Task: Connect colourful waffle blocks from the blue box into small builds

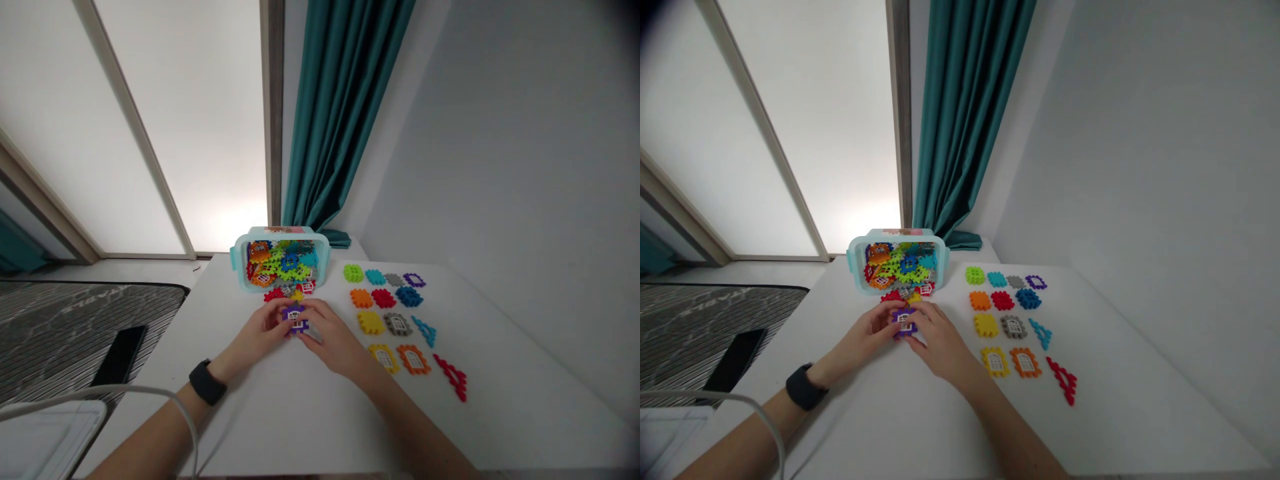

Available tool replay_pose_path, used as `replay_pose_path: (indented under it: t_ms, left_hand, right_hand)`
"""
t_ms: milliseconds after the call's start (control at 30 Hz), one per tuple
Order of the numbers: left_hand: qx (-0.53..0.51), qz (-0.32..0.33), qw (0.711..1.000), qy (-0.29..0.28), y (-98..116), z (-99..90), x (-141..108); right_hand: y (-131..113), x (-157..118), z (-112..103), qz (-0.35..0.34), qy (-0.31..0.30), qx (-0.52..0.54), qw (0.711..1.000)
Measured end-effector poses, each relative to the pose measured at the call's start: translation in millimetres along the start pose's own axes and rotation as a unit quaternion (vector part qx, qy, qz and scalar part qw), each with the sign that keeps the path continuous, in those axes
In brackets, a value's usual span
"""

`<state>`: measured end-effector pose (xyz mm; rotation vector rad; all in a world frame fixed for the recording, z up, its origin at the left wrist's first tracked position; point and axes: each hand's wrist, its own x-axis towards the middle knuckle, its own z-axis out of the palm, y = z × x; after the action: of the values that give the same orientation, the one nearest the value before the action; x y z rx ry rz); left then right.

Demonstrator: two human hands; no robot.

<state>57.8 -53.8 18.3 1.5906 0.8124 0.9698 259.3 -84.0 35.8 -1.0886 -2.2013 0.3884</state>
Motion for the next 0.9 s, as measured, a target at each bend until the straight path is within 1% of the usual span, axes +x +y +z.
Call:
replay_pose_path:
  t_ms: [67,100,200,267,367,567,700,900]
  left_hand:
    - [0.101,0.064,0.993,-0.012,3,5.1,-2]
    - [0.157,0.096,0.983,-0.016,6,7.8,-2]
    - [0.313,0.154,0.937,-0.029,18,17.6,2]
    - [0.373,0.180,0.910,-0.035,26,26.2,10]
    - [0.409,0.209,0.887,-0.044,35,42.6,26]
    - [0.422,0.248,0.866,-0.100,44,85.2,65]
    - [0.435,0.267,0.852,-0.116,42,118.6,93]
    - [0.470,0.266,0.832,-0.129,33,168.4,136]
  right_hand:
    - [2,-8,-9,0.002,0.001,-0.003,1.000]
    - [4,-13,-13,0.002,0.003,-0.006,1.000]
    - [10,-26,-29,0.001,0.021,-0.022,1.000]
    - [15,-35,-40,0.002,0.039,-0.033,0.999]
    - [23,-49,-58,0.009,0.066,-0.048,0.997]
    - [48,-76,-96,0.027,0.097,-0.071,0.992]
    - [73,-94,-117,0.030,0.123,-0.086,0.988]
    - [118,-114,-146,0.053,0.150,-0.106,0.982]
